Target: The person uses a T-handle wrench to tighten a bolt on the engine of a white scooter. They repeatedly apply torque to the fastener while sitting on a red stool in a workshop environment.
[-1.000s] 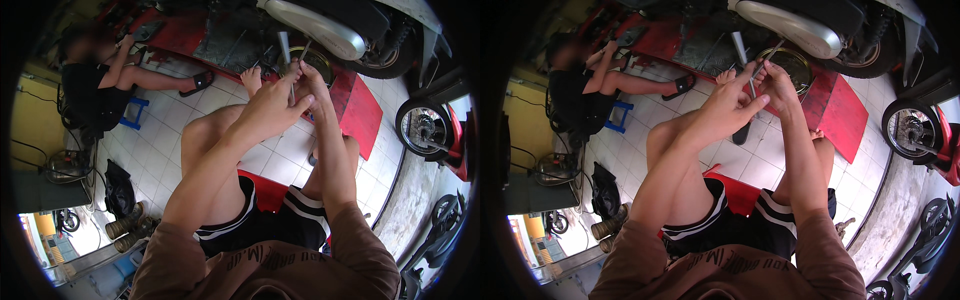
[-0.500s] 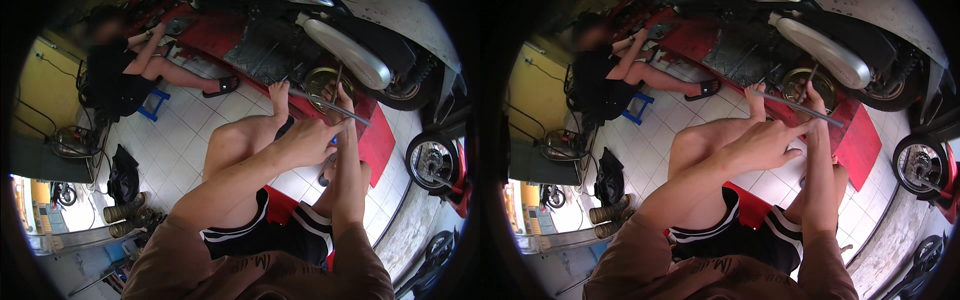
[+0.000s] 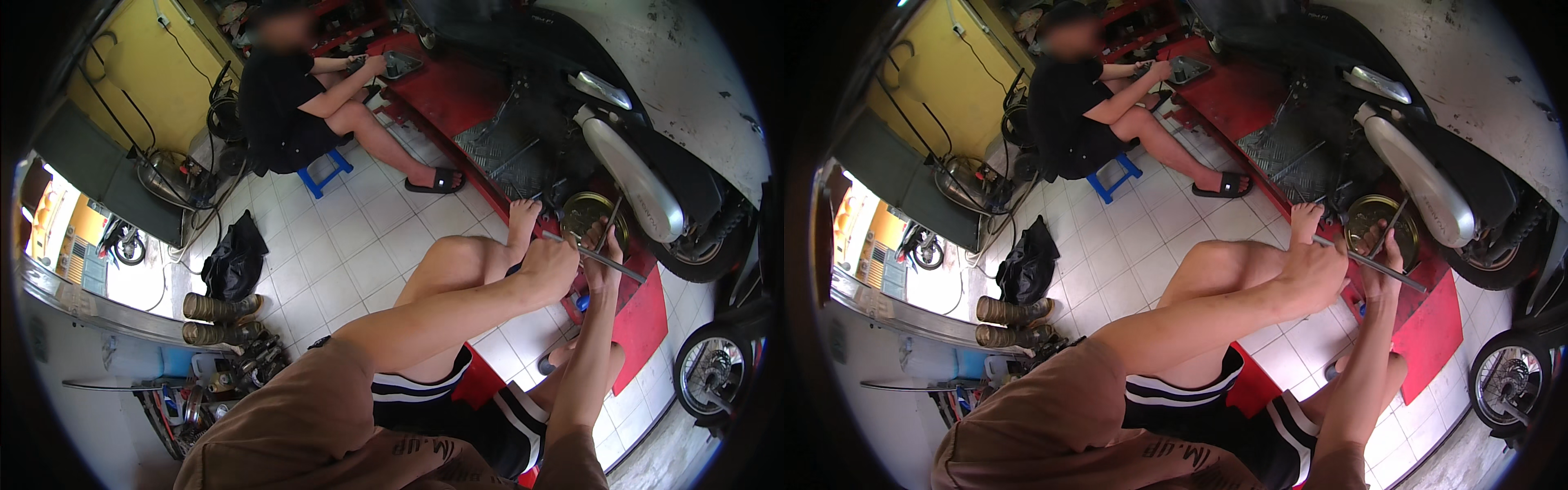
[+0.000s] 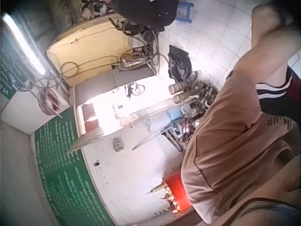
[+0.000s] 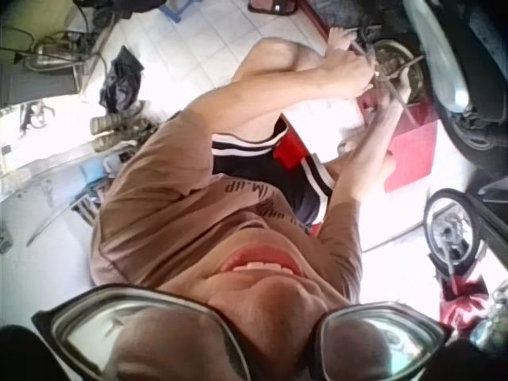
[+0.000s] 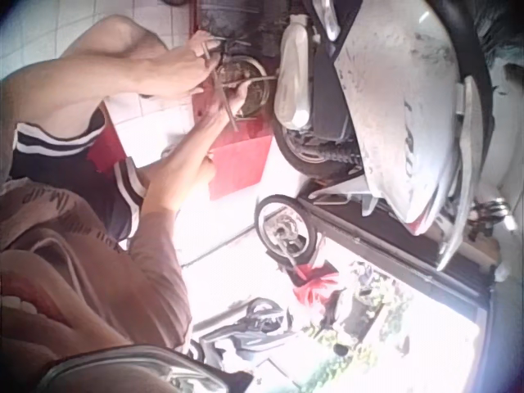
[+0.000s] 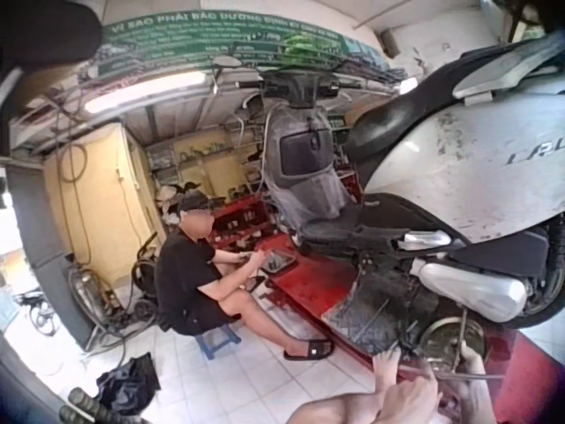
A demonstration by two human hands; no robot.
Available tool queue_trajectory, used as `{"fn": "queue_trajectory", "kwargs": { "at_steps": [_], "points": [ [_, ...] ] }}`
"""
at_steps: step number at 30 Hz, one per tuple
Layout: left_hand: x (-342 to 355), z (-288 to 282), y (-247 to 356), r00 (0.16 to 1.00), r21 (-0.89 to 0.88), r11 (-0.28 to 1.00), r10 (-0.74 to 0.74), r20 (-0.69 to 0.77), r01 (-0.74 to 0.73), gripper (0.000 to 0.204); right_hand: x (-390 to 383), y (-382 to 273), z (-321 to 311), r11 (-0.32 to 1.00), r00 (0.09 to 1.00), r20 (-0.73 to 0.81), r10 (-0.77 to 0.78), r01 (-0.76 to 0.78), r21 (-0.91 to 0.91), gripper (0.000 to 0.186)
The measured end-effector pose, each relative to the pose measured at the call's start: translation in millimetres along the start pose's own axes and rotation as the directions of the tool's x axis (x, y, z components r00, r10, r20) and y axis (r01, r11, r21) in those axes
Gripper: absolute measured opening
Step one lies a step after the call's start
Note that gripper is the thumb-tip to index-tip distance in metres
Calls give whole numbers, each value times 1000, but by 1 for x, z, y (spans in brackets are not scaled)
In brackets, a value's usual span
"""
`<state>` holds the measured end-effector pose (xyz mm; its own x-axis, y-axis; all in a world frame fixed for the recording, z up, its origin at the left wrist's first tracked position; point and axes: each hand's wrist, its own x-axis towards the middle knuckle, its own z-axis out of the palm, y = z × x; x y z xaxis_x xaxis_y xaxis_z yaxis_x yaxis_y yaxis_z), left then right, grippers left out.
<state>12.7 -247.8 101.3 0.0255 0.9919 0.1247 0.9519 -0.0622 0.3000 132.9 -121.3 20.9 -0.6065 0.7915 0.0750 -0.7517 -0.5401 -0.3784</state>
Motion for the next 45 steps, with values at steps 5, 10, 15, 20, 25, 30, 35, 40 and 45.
{"fn": "queue_trajectory", "kwargs": {
  "at_steps": [5, 10, 15, 20, 25, 30, 35, 40, 45],
  "points": [
    [-17, 3, 30, 949, -184, 942, 302, 93, -282, 27, -2, -7, -13, 995, 998, 57, -29, 23, 96, 20],
    [-10, -18, 34, 980, -228, 965, 89, -176, -129, 36, 0, -1, -2, 994, 984, -146, -106, 101, -40, 22],
    [-15, 14, 17, 1000, -266, 964, -12, -15, 8, 70, 5, 3, -10, 994, 998, -3, -66, 66, 83, 22],
    [-8, -17, 35, 955, -225, 932, 256, -148, -285, 77, 15, -14, -48, 999, 984, 178, 1, -10, 51, 19],
    [-11, -26, 23, 996, -236, 968, -89, 5, 87, 68, -2, 10, -17, 993, 996, -58, -64, 58, -106, 20],
    [-10, -17, 20, 954, -292, 938, 244, 173, -187, 67, 1, 2, -12, 999, 998, 31, -50, 50, 2, 21],
    [-8, -25, 34, 999, -230, 972, 40, -35, -47, 71, -3, 1, 5, 995, 986, -146, -86, 77, -68, 21],
    [-10, -12, 20, 936, -258, 958, 199, 290, -124, 72, 1, 4, -8, 996, 994, -56, -95, 94, -6, 20],
    [-4, -25, 28, 1000, -213, 977, 19, 19, -15, 71, 1, 11, -5, 995, 987, -129, -95, 98, 20, 19]
  ]
}}
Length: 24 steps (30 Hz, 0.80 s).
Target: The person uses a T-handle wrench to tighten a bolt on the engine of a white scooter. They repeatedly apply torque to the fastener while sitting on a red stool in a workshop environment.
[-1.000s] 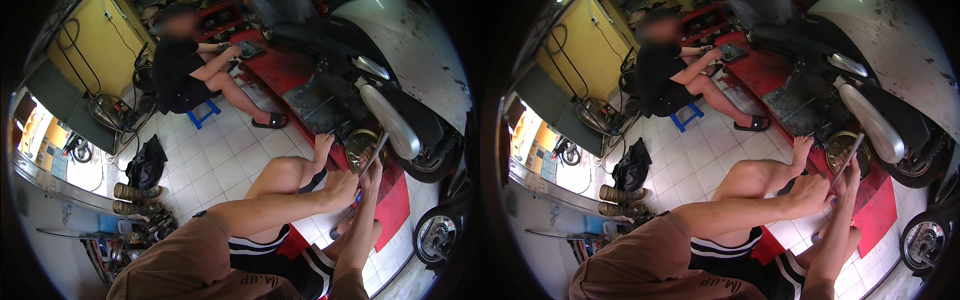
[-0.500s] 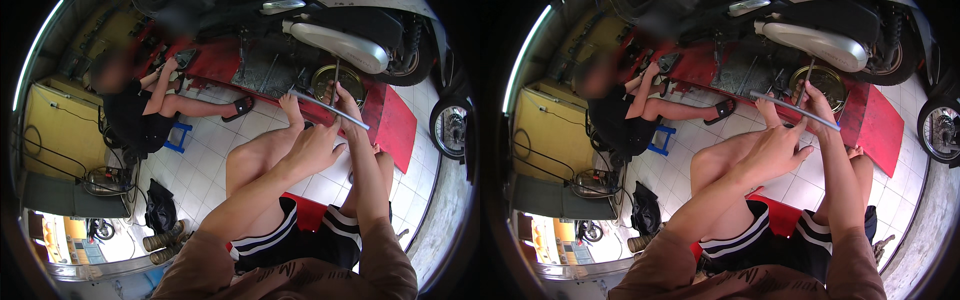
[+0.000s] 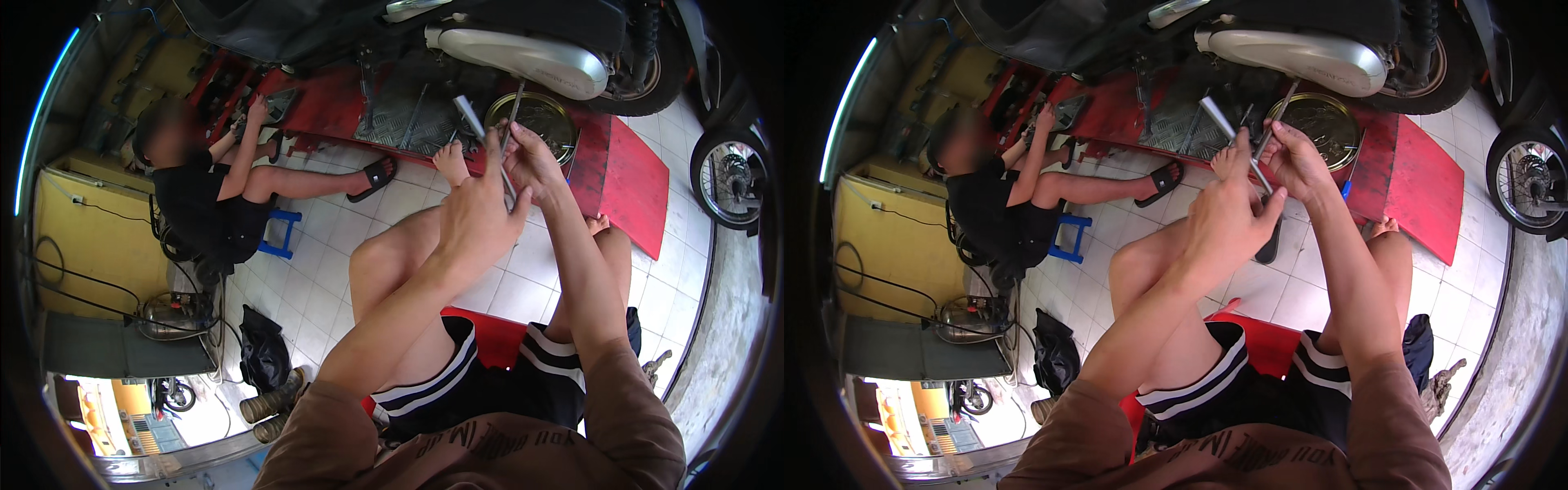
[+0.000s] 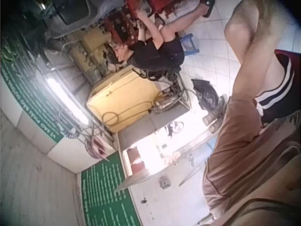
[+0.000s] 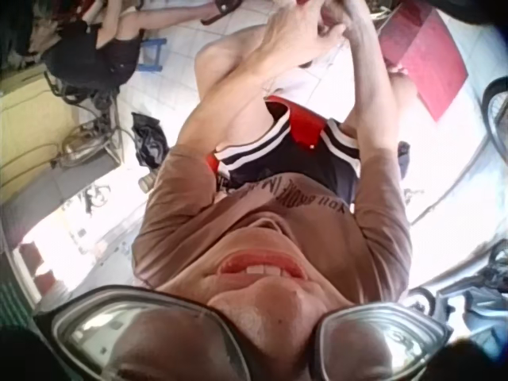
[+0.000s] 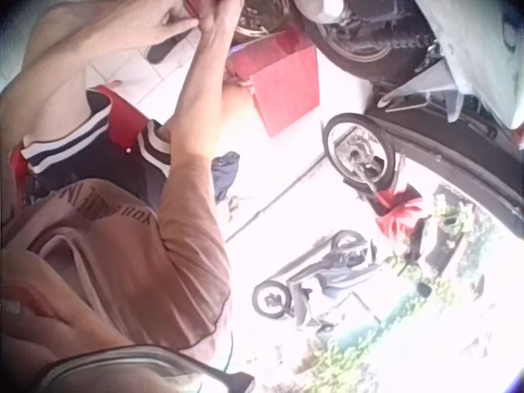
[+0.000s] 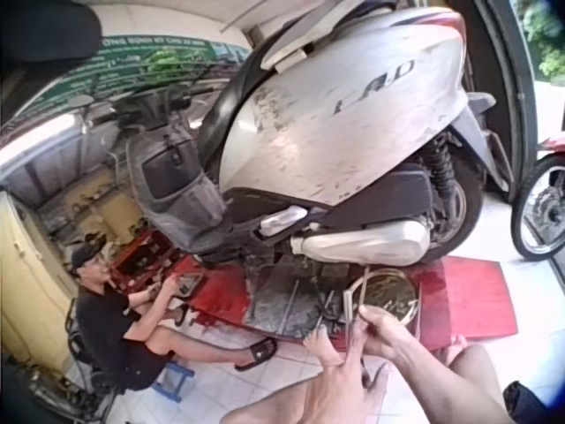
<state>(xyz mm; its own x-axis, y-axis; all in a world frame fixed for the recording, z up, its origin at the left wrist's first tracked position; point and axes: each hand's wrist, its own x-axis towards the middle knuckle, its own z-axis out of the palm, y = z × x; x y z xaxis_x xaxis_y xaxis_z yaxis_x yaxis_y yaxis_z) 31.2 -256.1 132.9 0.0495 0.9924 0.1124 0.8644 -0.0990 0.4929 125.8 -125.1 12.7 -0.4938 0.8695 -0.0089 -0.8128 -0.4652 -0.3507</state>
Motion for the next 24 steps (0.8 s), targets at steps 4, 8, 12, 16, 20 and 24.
{"fn": "queue_trajectory", "kwargs": {
  "at_steps": [4, 8, 12, 16, 20, 24],
  "points": [
    [-4, 16, -18, 981, 26, 998, 46, 186, -52, 74, 5, -3, -10, 998, 1000, 3, -14, 14, -57, 22],
    [-5, 0, -1, 960, -153, 979, 168, 226, -135, 78, -3, -9, 3, 992, 1000, -2, -23, 22, -127, 20],
    [1, 3, -8, 997, 50, 998, -25, 73, 22, 75, 0, -13, -6, 996, 998, 70, -8, 15, -88, 20],
    [-7, 4, -24, 943, -27, 998, 68, 327, -63, 64, -9, -11, 16, 984, 996, -71, -63, 50, -173, 23],
    [-8, 1, -17, 921, -80, 964, 267, 283, -254, 74, -8, -17, 8, 991, 1000, 20, -11, 14, -136, 21],
    [2, -10, -17, 991, 104, 987, 116, 61, -122, 86, -13, -18, 1, 953, 1000, -1, -25, 23, -302, 20]
  ]
}}
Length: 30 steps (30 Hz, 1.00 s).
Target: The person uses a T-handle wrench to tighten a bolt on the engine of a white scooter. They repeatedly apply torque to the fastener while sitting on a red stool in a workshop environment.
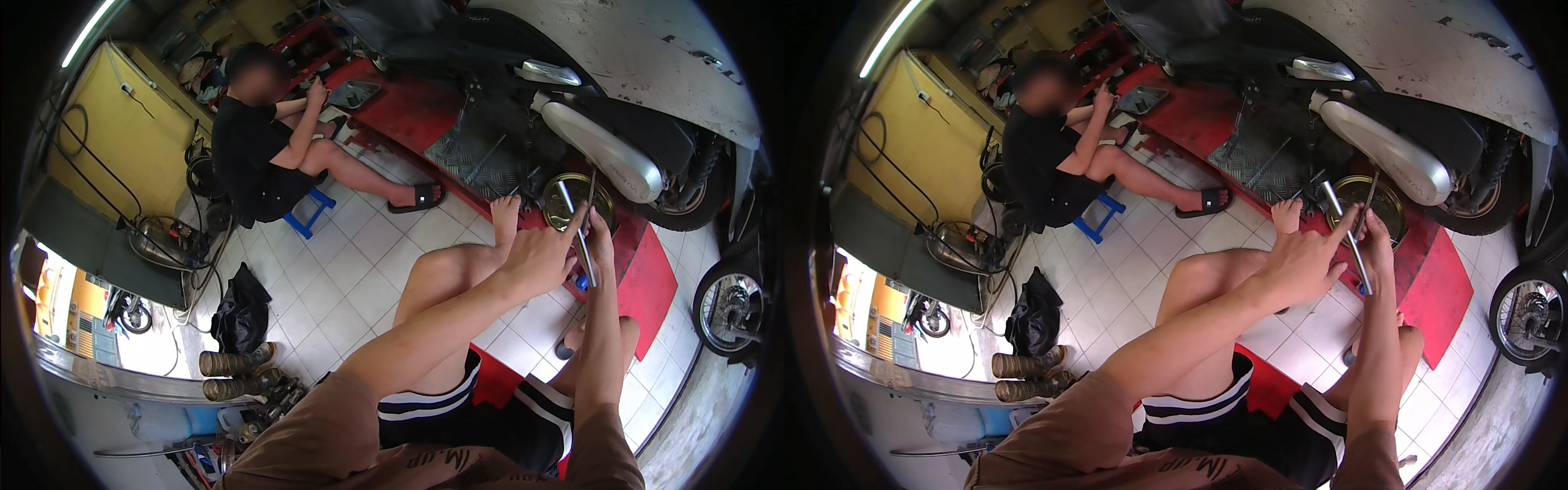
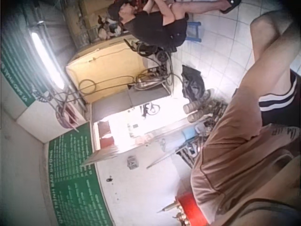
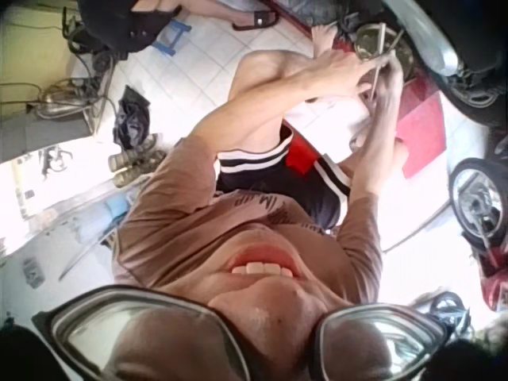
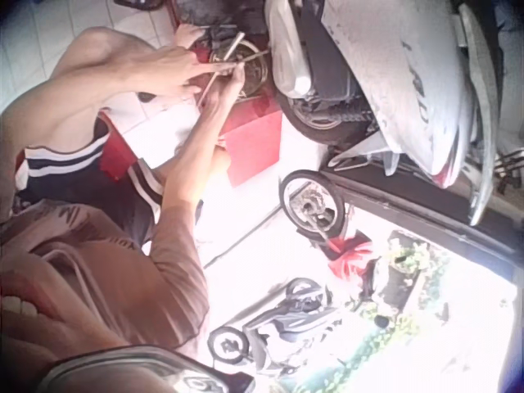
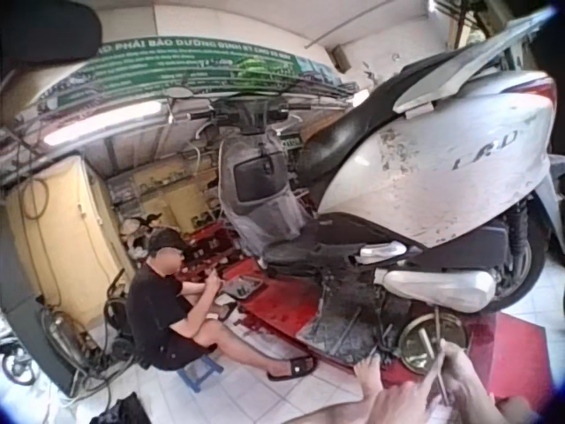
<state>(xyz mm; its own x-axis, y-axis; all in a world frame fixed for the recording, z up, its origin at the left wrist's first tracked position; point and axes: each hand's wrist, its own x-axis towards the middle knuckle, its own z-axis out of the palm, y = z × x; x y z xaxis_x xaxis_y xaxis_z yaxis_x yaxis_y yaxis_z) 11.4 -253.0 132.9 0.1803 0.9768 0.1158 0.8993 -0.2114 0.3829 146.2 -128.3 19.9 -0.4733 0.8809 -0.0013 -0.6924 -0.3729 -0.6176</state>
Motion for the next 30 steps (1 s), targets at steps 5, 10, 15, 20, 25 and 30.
{"fn": "queue_trajectory", "kwargs": {
  "at_steps": [5, 10, 15, 20, 25, 30],
  "points": [
    [-7, 19, -17, 994, 35, 996, -89, 57, 87, 46, 1, 1, -8, 996, 993, 117, 27, -37, 85, 20],
    [-2, 29, -10, 967, -25, 999, -30, 254, 38, 34, 2, 3, -9, 998, 998, 55, 35, -38, 58, 18],
    [-4, 30, -15, 948, -110, 993, 71, 310, -39, 33, 7, 4, -11, 999, 993, -106, 51, -50, 4, 19],
    [-14, 27, -16, 957, -112, 989, 122, 263, -95, 36, -3, 9, -11, 998, 999, -23, 47, -46, 50, 22],
    [-10, 22, -8, 933, 10, 933, 359, 34, -360, 47, 7, 6, -36, 994, 990, -85, 113, -112, 15, 25],
    [17, 25, -2, 963, 317, 947, 27, -267, 61, 40, 12, 4, -22, 994, 994, 66, 87, -91, 58, 22]
  ]
}}
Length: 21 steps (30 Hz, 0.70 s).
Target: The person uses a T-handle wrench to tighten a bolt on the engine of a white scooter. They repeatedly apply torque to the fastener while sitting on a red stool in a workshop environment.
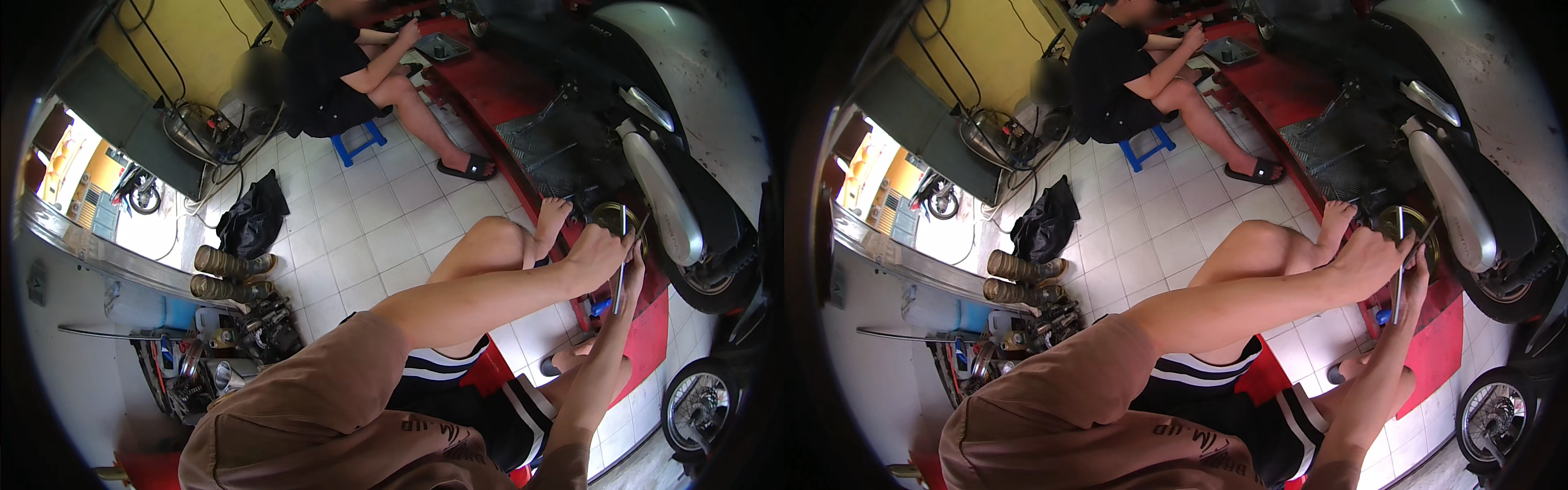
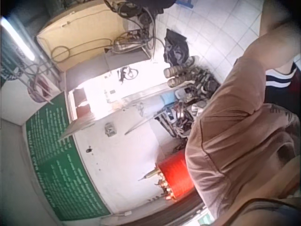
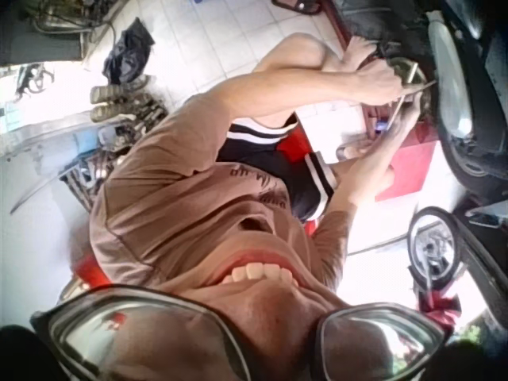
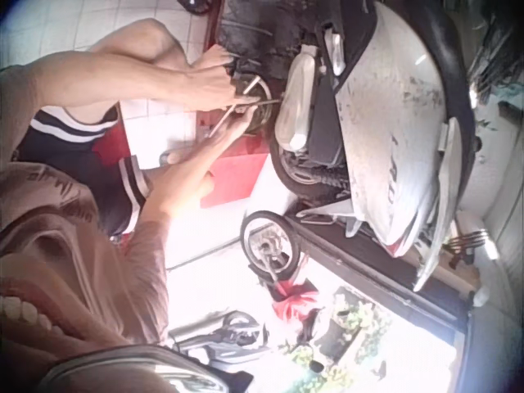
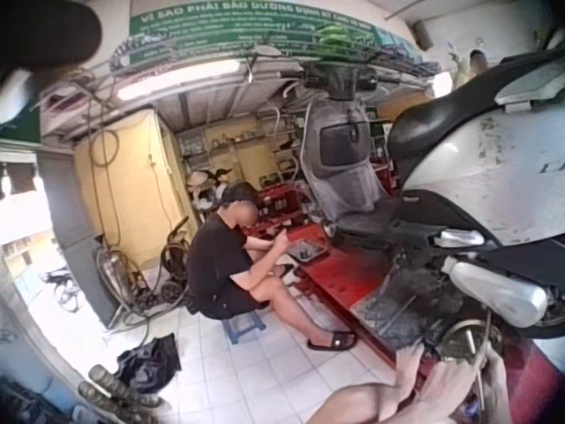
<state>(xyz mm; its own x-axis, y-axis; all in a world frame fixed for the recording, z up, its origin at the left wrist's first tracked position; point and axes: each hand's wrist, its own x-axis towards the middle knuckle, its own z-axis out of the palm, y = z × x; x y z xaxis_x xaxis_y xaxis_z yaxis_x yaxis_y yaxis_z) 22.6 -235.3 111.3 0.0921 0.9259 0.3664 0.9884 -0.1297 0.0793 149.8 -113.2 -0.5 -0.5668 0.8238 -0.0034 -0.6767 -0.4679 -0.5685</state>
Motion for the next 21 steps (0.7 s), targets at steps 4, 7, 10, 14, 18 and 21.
{"fn": "queue_trajectory", "kwargs": {
  "at_steps": [4, 7, 10, 14, 18, 21],
  "points": [
    [-2, 12, -12, 983, -31, 986, -161, 88, 164, 14, -14, 8, 41, 997, 983, -174, 66, -58, 49, 21],
    [1, 26, -1, 945, -94, 970, -194, 263, 225, 25, -2, -1, 6, 992, 979, 168, 115, -123, 35, 19],
    [-18, 35, -4, 981, -471, 869, -76, 179, 154, 32, 7, 14, 5, 997, 993, 86, 77, -75, -28, 16],
    [-18, -28, 1, 989, -465, 874, -100, 112, 141, 29, 3, 19, 17, 999, 989, -147, 15, -21, -35, 18],
    [-27, -5, 0, 882, -348, 814, -391, 265, 465, 39, -1, 13, 12, 987, 994, 103, 27, -43, 154, 22],
    [-25, 7, 13, 992, -605, 796, 47, 118, 35, 43, -2, 6, 0, 979, 967, 255, -22, -31, 202, 24]
  ]
}}
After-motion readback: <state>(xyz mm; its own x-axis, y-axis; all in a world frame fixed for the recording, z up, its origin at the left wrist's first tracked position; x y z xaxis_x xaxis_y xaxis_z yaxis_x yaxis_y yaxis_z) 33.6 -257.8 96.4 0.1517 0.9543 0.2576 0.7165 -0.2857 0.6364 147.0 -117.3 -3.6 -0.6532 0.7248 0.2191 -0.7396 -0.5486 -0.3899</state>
